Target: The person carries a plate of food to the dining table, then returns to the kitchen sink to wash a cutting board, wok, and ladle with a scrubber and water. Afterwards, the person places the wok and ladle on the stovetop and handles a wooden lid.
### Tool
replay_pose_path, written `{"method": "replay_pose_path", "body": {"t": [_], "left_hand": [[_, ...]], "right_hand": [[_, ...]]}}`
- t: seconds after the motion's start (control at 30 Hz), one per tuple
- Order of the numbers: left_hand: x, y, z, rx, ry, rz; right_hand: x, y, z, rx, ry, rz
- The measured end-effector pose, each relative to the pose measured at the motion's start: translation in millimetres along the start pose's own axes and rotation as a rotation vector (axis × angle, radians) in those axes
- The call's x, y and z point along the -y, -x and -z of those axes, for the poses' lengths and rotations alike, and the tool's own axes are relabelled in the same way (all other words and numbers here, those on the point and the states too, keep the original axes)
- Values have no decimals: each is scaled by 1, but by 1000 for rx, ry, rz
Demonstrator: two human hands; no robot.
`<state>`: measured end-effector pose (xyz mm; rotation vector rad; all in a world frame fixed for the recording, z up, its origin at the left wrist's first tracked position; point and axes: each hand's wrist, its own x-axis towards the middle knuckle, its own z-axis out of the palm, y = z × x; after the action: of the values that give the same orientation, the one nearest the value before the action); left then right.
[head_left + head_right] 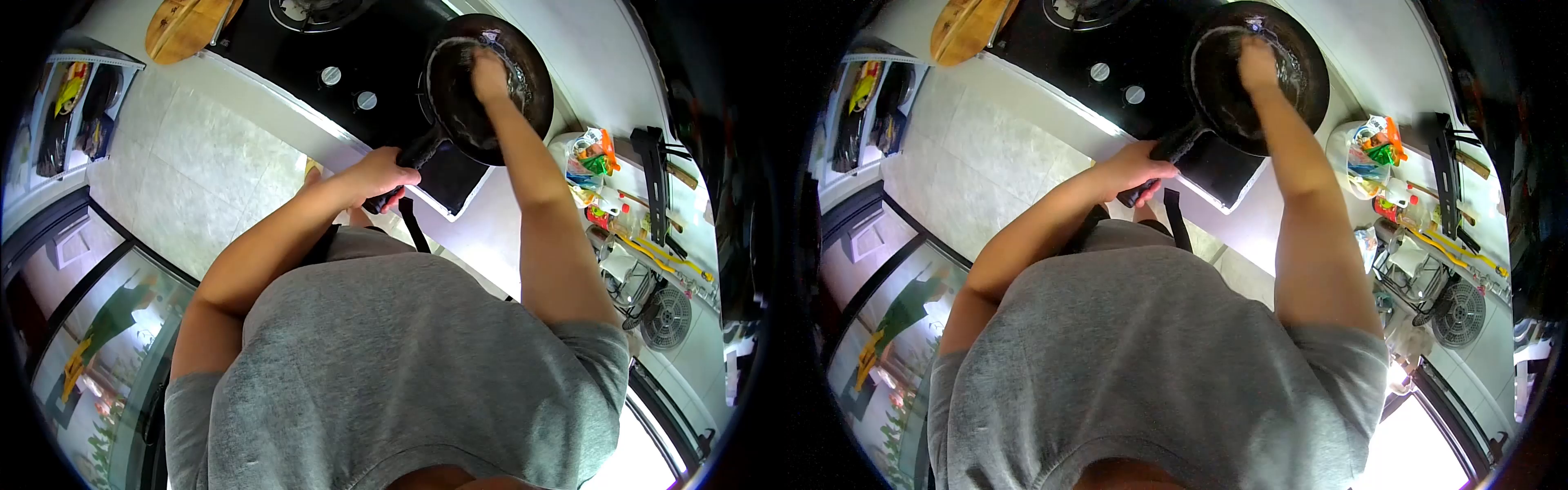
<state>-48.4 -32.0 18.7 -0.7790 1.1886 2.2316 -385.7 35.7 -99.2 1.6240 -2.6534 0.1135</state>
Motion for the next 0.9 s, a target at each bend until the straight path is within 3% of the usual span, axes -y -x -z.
{"method": "replay_pose_path", "body": {"t": [0.17,0.23,0.3,0.33,0.43,0.57,0.63,0.77,0.8,0.9], "left_hand": [[3,-1,3,-5,41,-34],[3,-1,0,25,58,16],[2,-1,-1,41,53,30],[2,-1,-1,35,33,32],[3,-2,-1,17,7,21],[4,-1,-6,-25,66,-20],[2,-1,-7,-11,72,-18],[1,0,-6,-7,41,-23],[0,-1,-4,-10,39,-26],[2,-3,-3,-7,-1,-21]], "right_hand": [[-20,54,29,288,162,-295],[-1,82,22,354,-13,-193],[36,83,14,148,-135,-40],[47,66,13,139,-221,-66],[18,11,2,-52,-167,15],[-13,19,17,-61,-79,-97],[-6,52,32,158,-388,-67],[28,46,52,100,-319,393],[27,36,49,96,-319,396],[26,0,53,68,-10,643]]}}
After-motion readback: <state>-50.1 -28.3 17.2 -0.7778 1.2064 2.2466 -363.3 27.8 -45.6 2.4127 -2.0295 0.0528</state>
